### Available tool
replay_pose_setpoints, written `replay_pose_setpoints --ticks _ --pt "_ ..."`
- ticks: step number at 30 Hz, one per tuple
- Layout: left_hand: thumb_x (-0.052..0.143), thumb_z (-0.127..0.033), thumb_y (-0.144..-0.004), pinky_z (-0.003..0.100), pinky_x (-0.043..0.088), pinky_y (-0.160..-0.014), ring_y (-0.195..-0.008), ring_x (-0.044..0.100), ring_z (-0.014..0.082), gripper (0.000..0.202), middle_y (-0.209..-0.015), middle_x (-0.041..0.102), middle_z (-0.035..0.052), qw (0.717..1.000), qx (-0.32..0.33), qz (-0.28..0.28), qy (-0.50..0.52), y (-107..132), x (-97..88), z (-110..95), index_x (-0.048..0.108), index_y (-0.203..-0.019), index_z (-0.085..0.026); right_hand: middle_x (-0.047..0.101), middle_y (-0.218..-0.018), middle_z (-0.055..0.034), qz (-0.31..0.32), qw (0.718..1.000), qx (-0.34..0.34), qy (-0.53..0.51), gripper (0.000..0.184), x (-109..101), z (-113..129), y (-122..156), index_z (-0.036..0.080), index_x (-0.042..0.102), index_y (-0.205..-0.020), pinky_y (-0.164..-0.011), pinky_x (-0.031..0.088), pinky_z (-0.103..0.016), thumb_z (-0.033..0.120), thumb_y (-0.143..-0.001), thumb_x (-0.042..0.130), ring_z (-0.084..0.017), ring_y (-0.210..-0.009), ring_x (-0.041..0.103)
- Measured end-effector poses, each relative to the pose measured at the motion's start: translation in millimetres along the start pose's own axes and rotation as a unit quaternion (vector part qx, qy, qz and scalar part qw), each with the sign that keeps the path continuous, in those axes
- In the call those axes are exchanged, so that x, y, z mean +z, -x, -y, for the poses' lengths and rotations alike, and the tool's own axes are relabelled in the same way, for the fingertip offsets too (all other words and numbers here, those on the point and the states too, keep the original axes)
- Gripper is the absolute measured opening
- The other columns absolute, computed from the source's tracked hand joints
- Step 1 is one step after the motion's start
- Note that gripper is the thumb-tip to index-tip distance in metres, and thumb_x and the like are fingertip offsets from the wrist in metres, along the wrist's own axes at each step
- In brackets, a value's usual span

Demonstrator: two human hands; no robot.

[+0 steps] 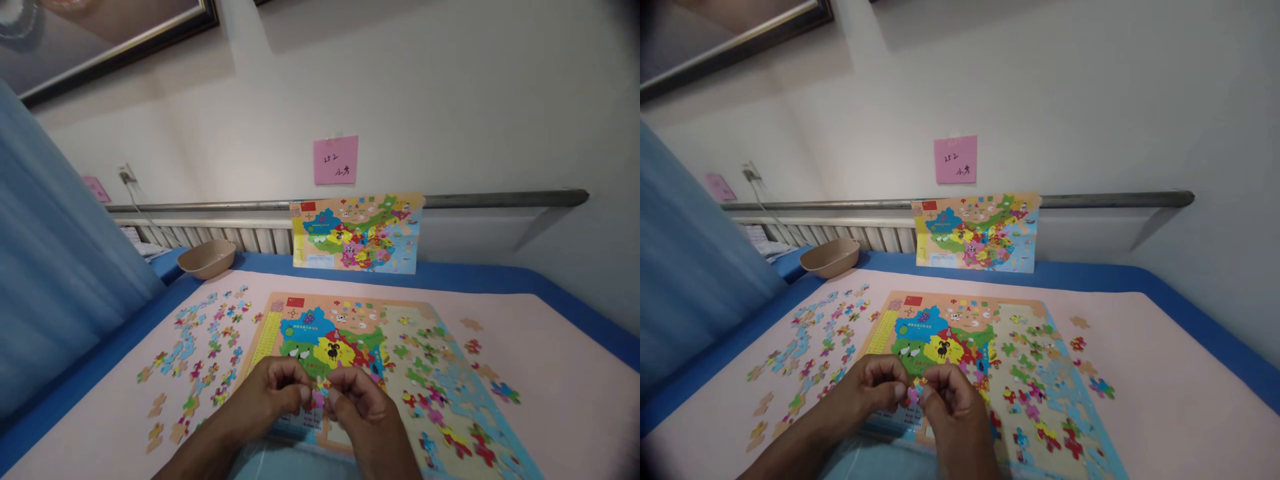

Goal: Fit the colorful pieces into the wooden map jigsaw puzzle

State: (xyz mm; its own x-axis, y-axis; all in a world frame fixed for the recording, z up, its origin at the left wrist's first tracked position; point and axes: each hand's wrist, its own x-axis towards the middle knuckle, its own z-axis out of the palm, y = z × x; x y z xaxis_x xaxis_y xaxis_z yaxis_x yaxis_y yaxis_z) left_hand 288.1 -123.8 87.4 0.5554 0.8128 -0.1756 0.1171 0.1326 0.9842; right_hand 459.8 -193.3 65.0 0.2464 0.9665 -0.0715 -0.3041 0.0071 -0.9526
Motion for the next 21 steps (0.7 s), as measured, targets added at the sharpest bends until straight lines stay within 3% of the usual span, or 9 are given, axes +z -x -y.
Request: replay_pose_setpoints --ticks 12,21 --pt "0.077 -0.042 -0.075 0.024 0.031 -0.057 -0.057 0.042 0.0093 0.029 -0.061 0.057 -0.0023 1.0 0.009 -0.016 -0.013 2.3 6.0 -0.9 0.067 -0.072 -0.015 0.066 -0.078 -0.0004 -0.007 1.0 -0.028 -0.004 0.022 1.3 -4.3 -1.5 0.024 0.074 -0.086 -0.066 0.048 -0.028 0.041 -0.077 0.085 -0.019 -0.072 0.059" --pt "0.072 -0.044 -0.071 0.026 0.032 -0.058 -0.058 0.043 0.0105 0.03 -0.062 0.058 -0.0007 0.999 0.0 -0.026 -0.025 3.6 10.2 -7.5 0.065 -0.07 -0.016 0.065 -0.076 0.0001 0.001 0.998 -0.053 0.018 0.029 2.9 -7.6 -1.9 0.023 0.072 -0.086 -0.062 0.047 -0.027 0.047 -0.078 0.086 -0.018 -0.068 0.059"
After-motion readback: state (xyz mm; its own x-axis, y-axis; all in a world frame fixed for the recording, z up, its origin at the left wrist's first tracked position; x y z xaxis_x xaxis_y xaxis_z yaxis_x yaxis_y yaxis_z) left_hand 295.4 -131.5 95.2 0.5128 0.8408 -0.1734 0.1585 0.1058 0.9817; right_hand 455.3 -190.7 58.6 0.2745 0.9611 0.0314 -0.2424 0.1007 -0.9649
